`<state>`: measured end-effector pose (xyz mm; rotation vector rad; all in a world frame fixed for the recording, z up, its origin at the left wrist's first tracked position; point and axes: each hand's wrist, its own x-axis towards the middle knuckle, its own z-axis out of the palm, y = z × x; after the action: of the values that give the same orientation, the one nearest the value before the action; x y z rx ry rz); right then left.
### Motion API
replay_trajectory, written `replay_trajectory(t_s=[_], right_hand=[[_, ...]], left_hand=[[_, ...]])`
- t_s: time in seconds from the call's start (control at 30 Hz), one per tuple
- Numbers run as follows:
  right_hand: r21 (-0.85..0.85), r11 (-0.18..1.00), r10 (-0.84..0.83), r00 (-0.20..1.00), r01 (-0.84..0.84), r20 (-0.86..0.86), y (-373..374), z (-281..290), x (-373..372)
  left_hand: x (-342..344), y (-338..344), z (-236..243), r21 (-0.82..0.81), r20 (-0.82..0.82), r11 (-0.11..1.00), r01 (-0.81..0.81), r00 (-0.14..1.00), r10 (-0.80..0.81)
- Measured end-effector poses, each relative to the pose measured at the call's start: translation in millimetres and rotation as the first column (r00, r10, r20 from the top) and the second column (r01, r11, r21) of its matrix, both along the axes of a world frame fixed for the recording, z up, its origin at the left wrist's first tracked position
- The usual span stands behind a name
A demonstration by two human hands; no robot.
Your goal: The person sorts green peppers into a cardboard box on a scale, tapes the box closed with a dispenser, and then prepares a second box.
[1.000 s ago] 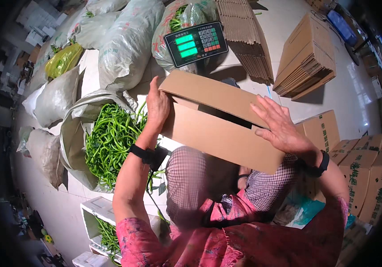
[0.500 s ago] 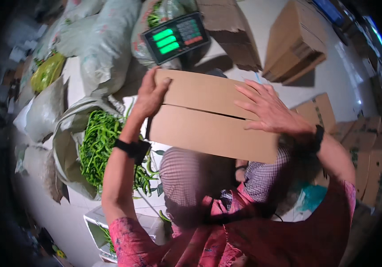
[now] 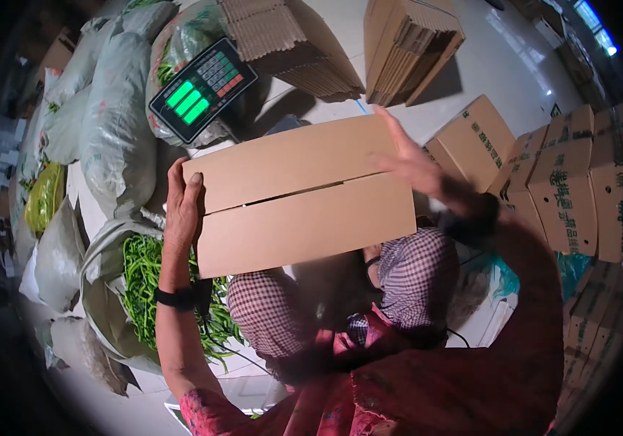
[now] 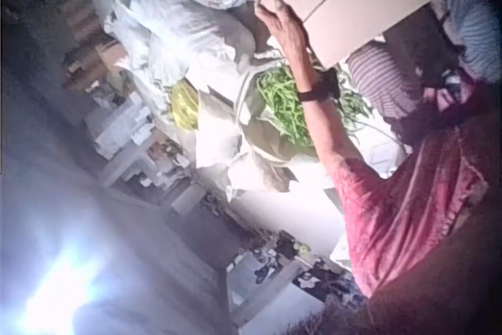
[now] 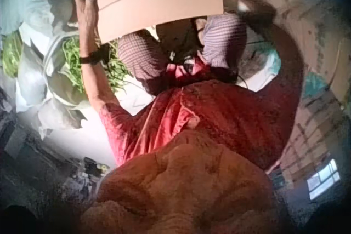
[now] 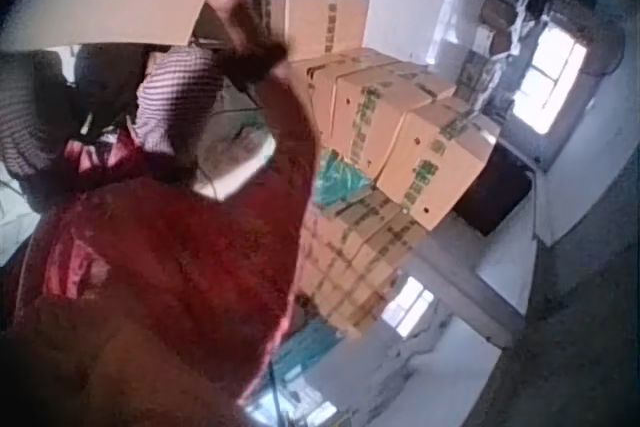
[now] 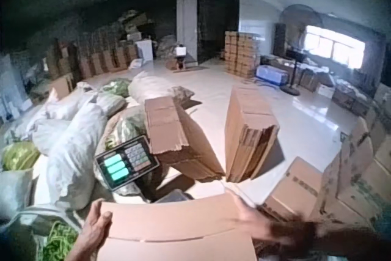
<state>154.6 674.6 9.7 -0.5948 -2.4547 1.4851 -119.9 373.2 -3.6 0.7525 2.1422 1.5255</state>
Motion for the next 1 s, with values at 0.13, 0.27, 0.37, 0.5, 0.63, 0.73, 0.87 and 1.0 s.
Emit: replay_trajectory(t_s=[0.13, 0.27, 0.37, 0.5, 0.63, 0.73, 0.87, 1.0], right_hand=[[-0.028, 0.977, -0.215, 0.974, 0.213, -0.067, 2.0, -6.7, -10.9], [-0.251, 0.949, -0.247, 0.947, 0.193, -0.207, -5.8, -25.9, -10.3], [-0.599, 0.796, -0.249, 0.948, 0.084, -0.197, 5.9, -29.4, -18.6], [-0.620, 0.779, -0.281, 0.934, 0.088, -0.221, 4.1, -36.9, -23.8], [-0.468, 0.859, -0.323, 0.929, 0.208, -0.180, 2.2, -31.9, -22.4], [-0.365, 0.850, -0.456, 0.877, 0.380, -0.149, 4.2, -28.6, -19.6], [0.004, 0.919, -0.387, 0.900, 0.395, -0.199, 3.6, -21.3, -18.9], [0.113, 0.912, -0.362, 0.902, 0.395, -0.236, 8.0, -28.7, -23.4]], left_hand=[[10.2, 12.3, 15.2, 0.120, 0.318, 0.992, 0.044, 0.945, -0.080], [-1.1, 5.8, 3.1, -0.125, -0.078, 0.991, -0.049, 0.996, 0.039], [-8.4, 9.2, -0.5, -0.013, -0.143, 0.999, -0.030, 0.989, 0.028], [-5.5, 5.9, 3.8, -0.158, -0.204, 0.986, -0.053, 0.979, 0.020], [-0.7, 14.9, 15.6, -0.254, -0.253, 0.967, 0.022, 0.963, -0.088], [5.0, 23.1, 18.8, -0.282, -0.206, 0.957, 0.070, 0.970, -0.132], [-2.1, 24.9, 20.6, -0.431, -0.299, 0.900, 0.070, 0.930, -0.215], [-4.7, 29.8, 20.3, -0.614, -0.611, 0.788, -0.048, 0.661, -0.437]])
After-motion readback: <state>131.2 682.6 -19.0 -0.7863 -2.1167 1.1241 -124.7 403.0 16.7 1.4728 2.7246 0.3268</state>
